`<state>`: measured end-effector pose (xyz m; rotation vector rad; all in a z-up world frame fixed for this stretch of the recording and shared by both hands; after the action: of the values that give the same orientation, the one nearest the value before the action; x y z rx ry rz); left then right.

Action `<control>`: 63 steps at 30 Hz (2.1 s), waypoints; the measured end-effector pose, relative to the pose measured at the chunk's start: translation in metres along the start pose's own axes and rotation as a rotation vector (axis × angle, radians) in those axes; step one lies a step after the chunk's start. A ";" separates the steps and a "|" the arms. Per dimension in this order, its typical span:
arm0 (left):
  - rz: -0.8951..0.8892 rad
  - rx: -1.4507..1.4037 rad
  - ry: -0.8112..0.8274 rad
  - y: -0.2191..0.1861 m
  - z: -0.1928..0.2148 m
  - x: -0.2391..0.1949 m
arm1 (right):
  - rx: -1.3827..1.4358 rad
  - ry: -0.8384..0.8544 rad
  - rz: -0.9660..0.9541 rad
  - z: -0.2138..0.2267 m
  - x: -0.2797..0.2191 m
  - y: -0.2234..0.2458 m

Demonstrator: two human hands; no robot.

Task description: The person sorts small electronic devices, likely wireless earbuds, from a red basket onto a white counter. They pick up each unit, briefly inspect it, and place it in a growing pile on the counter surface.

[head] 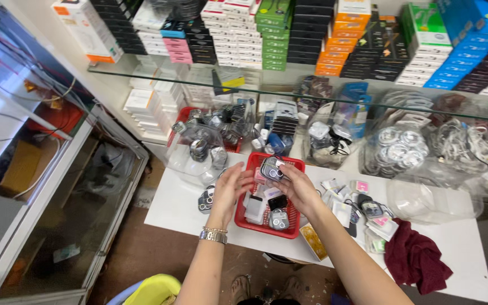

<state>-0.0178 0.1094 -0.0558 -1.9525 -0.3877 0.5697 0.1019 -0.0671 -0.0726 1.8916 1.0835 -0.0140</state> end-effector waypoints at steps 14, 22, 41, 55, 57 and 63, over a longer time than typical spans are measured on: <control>0.073 0.259 -0.421 0.045 0.170 0.006 | -0.424 -0.241 0.203 -0.112 0.065 -0.184; 0.001 0.696 -0.478 0.023 0.149 0.001 | -0.766 -0.264 0.225 -0.087 0.034 -0.126; -0.198 1.274 0.471 0.088 -0.063 -0.020 | -2.210 -0.415 0.563 0.132 0.005 -0.024; -0.081 1.359 0.273 0.136 -0.051 -0.003 | -1.490 -0.449 0.301 0.140 -0.004 0.037; 0.063 1.156 0.257 0.138 -0.039 0.005 | -1.224 -0.493 0.265 0.143 -0.010 0.047; 0.331 0.343 0.211 0.119 -0.023 0.038 | -0.673 -0.222 0.090 0.123 -0.023 0.050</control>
<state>0.0290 0.0604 -0.1633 -1.7279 0.1631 0.5883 0.1715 -0.1801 -0.0983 1.2907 0.7269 0.1682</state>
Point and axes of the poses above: each hand's wrist, its own x-axis towards the middle knuckle, its own z-axis out of the back of the hand, y = z × x, the point moved 5 cm from there along x, towards the middle knuckle, and after that the axes turned 6 degrees about -z, right-handed, at the moved point
